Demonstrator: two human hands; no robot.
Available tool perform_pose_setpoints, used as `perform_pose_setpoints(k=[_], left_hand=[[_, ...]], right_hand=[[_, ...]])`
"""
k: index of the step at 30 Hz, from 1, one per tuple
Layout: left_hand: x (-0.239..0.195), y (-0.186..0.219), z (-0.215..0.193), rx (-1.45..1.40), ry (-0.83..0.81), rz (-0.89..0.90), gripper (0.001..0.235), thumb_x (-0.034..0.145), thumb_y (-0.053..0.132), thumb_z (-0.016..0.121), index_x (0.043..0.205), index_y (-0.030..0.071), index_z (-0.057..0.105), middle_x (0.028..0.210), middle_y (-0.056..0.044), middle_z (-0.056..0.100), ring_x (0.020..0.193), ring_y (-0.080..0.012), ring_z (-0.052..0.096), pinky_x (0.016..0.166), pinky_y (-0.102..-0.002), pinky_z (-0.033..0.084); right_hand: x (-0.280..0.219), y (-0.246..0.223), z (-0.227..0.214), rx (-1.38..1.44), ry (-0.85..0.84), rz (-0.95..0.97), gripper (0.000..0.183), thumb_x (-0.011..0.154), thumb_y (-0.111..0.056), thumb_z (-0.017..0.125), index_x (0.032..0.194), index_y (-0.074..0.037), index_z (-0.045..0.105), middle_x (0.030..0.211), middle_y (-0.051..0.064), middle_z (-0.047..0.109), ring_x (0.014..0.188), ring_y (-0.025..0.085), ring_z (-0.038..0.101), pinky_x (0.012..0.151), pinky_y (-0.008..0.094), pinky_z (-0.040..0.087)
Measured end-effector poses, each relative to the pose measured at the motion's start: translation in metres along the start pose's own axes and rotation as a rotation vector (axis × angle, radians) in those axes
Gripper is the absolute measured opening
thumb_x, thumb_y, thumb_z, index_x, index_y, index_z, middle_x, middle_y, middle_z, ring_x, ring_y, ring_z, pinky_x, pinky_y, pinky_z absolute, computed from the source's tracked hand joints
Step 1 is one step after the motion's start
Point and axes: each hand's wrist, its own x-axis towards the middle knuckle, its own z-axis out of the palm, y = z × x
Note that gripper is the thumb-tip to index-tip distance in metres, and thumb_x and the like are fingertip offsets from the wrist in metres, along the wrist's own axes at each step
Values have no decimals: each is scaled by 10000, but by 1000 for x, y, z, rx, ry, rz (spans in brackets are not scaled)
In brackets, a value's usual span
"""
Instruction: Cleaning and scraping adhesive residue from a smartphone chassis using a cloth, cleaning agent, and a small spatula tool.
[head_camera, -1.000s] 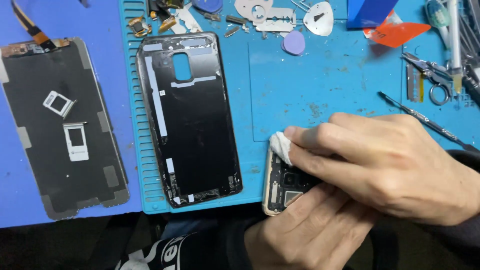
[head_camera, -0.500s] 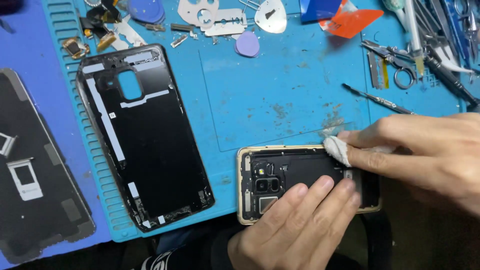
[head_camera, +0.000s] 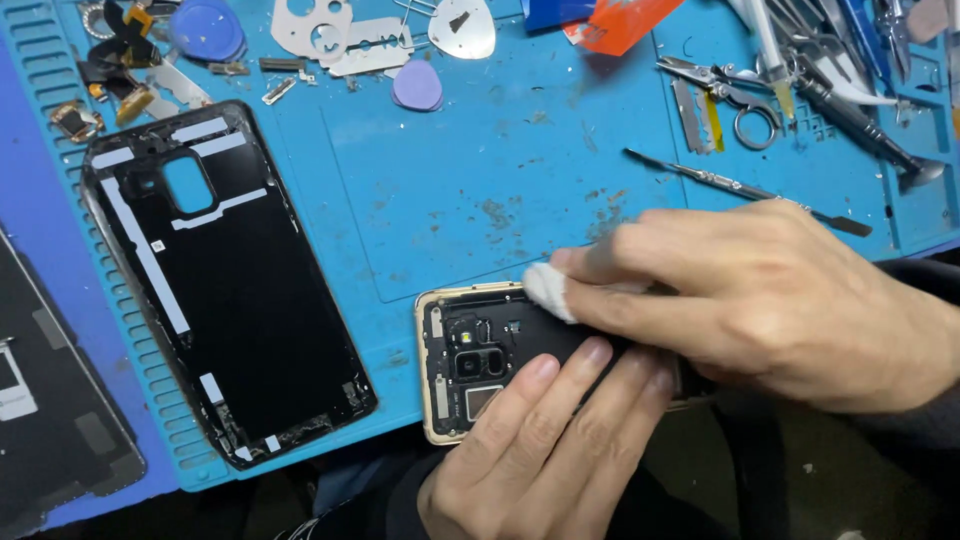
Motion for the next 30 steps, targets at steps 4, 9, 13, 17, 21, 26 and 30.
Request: perform_pose_setpoints(k=[4,9,13,17,21,26,30], left_hand=[[-3,-4,0,-106,2,-16,205,1063,197,725,1258,200,788,1310,76,773,1213,-74,728,1037,-229,530],[-3,-4,-9,-183,50,-71,207,1065,137,702,1242,99,800,1283,-15,782,1197,-147,759,1041,-267,548],[2,-10,-17,-409,126,-75,166,1014,-48,723,1173,-92,737,1172,-219,760,1088,-352,787,1039,-404,621],[-3,-15,-20,-403,116,-34,238,1045,-22,706,1264,-113,728,1271,-249,744,1173,-375,776,1093,-404,598],[-3,-17,-25,-471,124,-80,238,1041,-96,698,1277,-121,723,1264,-262,745,1129,-382,779,987,-390,598],[-12,-17,-19,-510,150,-84,240,1043,-83,687,1273,-139,725,1262,-269,751,1156,-405,769,1078,-427,596],[-17,-18,-15,-431,157,-40,267,1042,-16,695,1288,-113,729,1290,-245,743,1199,-365,767,1153,-408,575]], right_hand=[[-66,26,5,-9,-90,251,504,711,8,619,1176,-134,750,1094,52,757,1008,194,791,687,284,679],[15,-3,3,-58,-49,-5,536,669,-93,683,1204,-80,711,1143,55,712,808,187,701,585,326,575],[68,-25,6,-130,10,-225,377,835,-141,627,1185,-21,697,1036,49,606,588,185,541,347,329,435],[73,-25,5,-236,-23,-291,431,847,-155,607,1253,-27,676,1062,32,582,617,164,548,353,305,443],[76,-27,8,-449,20,-471,434,875,-120,634,1291,3,660,1107,10,574,588,127,481,347,279,417],[76,-29,12,-451,45,-460,365,866,-103,663,1216,-20,725,1200,51,654,624,129,509,350,255,418],[72,-36,12,-292,35,-263,389,828,-84,650,1202,11,697,1117,74,658,639,168,608,399,310,473]])
